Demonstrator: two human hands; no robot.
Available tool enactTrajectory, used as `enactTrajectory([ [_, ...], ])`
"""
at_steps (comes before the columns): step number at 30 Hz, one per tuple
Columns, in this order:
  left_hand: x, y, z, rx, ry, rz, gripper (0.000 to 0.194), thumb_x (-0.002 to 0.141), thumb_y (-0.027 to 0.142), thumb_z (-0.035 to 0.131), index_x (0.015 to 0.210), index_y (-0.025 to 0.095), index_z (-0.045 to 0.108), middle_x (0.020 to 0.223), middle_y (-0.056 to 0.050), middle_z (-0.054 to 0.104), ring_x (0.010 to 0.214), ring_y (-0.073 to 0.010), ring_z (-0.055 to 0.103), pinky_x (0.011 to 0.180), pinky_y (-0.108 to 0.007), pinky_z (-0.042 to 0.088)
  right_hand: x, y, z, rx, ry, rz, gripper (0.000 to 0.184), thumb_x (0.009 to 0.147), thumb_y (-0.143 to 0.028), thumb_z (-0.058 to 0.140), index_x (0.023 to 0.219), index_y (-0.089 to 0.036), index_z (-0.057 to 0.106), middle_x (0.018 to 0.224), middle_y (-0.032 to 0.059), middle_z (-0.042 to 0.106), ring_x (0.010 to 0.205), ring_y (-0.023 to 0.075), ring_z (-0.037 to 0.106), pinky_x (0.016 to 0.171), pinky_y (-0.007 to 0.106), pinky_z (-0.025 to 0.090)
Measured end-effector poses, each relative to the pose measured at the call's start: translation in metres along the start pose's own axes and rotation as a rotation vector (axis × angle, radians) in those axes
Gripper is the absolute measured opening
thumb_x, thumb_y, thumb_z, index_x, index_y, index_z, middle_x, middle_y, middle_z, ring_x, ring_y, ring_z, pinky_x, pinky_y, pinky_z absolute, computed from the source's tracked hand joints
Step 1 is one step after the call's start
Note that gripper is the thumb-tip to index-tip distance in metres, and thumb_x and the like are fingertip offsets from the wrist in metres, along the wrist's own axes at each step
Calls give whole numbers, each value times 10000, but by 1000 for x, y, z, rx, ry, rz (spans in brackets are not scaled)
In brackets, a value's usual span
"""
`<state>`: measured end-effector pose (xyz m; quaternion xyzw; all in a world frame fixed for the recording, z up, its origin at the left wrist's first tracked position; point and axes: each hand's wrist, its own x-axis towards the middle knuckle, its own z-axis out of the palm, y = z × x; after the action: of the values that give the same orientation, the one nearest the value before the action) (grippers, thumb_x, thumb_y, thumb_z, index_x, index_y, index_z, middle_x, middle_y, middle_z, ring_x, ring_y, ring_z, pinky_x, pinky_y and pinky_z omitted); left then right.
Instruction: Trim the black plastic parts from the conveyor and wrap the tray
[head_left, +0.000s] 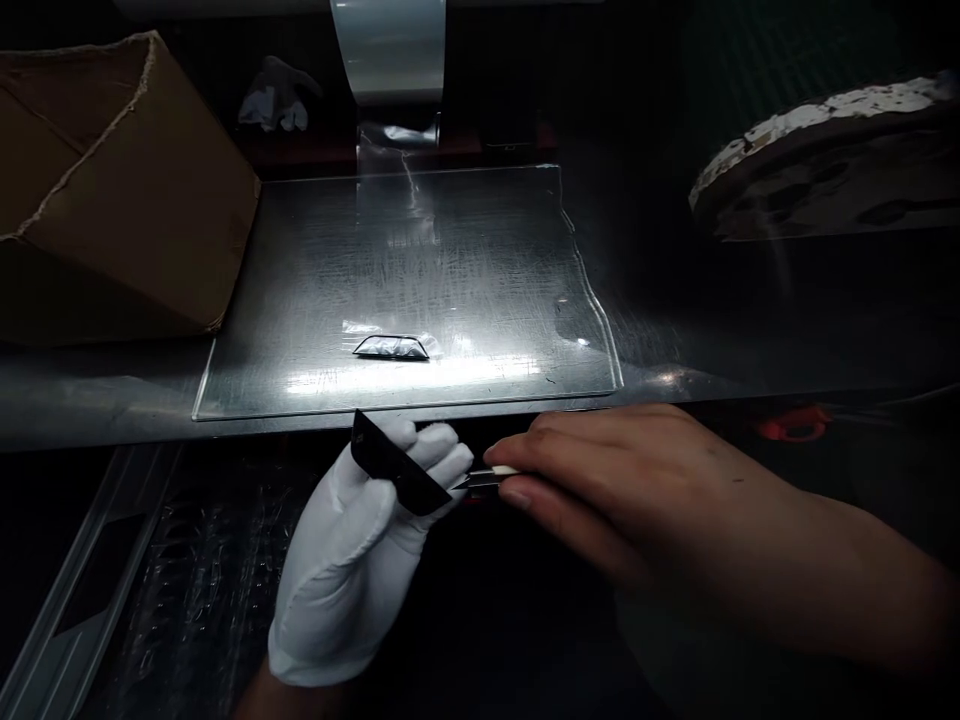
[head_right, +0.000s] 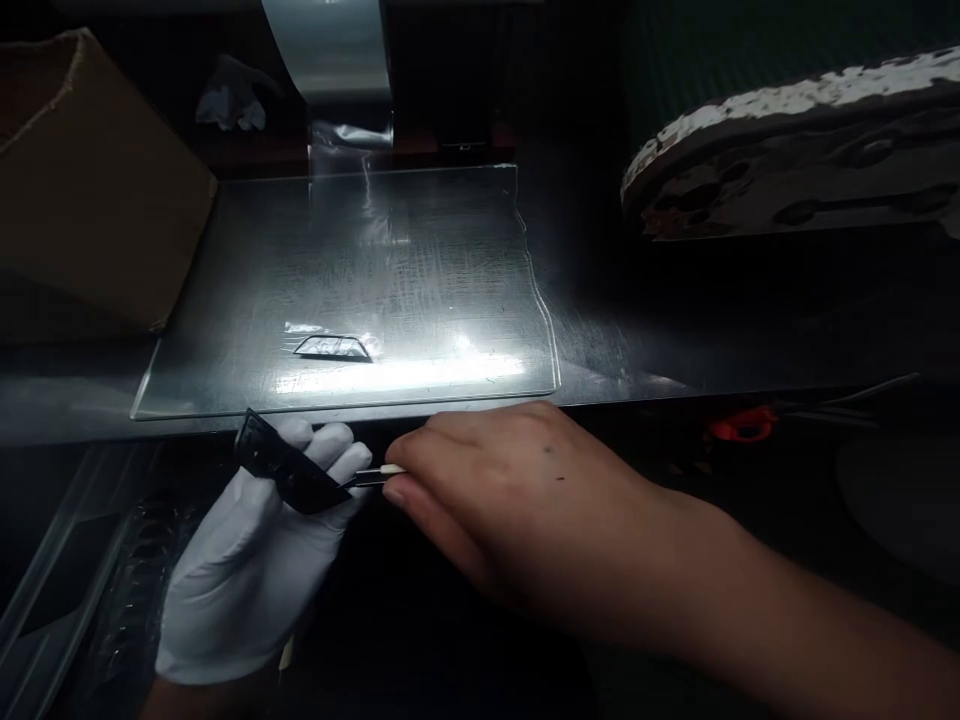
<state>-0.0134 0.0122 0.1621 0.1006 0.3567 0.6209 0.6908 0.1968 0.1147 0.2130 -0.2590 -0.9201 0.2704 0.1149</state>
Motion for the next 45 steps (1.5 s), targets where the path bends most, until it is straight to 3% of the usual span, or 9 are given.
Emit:
enactTrajectory([
  [9, 0, 4, 1, 12, 39, -9, 191, 977, 232, 692, 1149, 241, 774, 1157, -19, 831, 1104, -204, 774, 993, -288, 616, 9, -7, 4, -83, -101, 36, 281, 1091, -321, 493, 1042, -210, 746, 806, 7, 720, 648, 156, 647, 619, 291, 473],
  [16, 1, 5, 2, 84, 80, 9, 215, 927, 240, 759, 1142, 231, 759, 1128, -27, 832, 1099, -219, 776, 1018, -317, 609, 11, -8, 7, -182, -85, -22, 318, 1110, -315, 462, 1003, -195, 736, 762, -7, 680, 599, 137, 588, 546, 295, 366],
  [22, -1, 1, 1, 147, 133, 26, 231, 970, 226, 696, 1196, 211, 743, 1188, -72, 814, 1154, -224, 755, 1042, -292, 590, 7, -6, 7, -268, -135, -56, 84, 1018, -203, 612, 978, -211, 685, 749, -32, 651, 573, 133, 542, 522, 296, 302],
  [27, -3, 1, 3, 200, 153, 41, 224, 964, 223, 705, 1183, 208, 752, 1206, -90, 808, 1160, -236, 753, 1024, -293, 605, 4, -5, 8, -285, -155, -57, 47, 992, -192, 635, 968, -221, 664, 741, -41, 630, 559, 136, 522, 507, 301, 275],
  [33, -3, -1, 1, 284, 141, 120, 206, 951, 234, 731, 1153, 253, 766, 1180, -40, 818, 1153, -224, 756, 1031, -298, 608, 5, -6, 9, -208, -162, -16, 219, 1081, -303, 527, 951, -222, 683, 739, -27, 644, 549, 140, 542, 502, 308, 300],
  [40, -10, -7, -4, 593, 132, 333, 227, 903, 241, 796, 1121, 304, 787, 1150, 14, 824, 1159, -241, 755, 1034, -346, 626, 4, -14, 7, 53, -206, 142, 258, 1094, -328, 503, 947, -248, 699, 832, -38, 721, 612, 128, 627, 573, 275, 456],
  [45, -9, -8, -11, 428, 40, 362, 238, 918, 263, 781, 1153, 299, 769, 1185, 9, 818, 1161, -230, 753, 1068, -384, 606, -6, -3, 1, 70, -57, 122, 204, 1084, -326, 533, 1113, -260, 724, 982, -4, 783, 801, 163, 731, 694, 276, 539],
])
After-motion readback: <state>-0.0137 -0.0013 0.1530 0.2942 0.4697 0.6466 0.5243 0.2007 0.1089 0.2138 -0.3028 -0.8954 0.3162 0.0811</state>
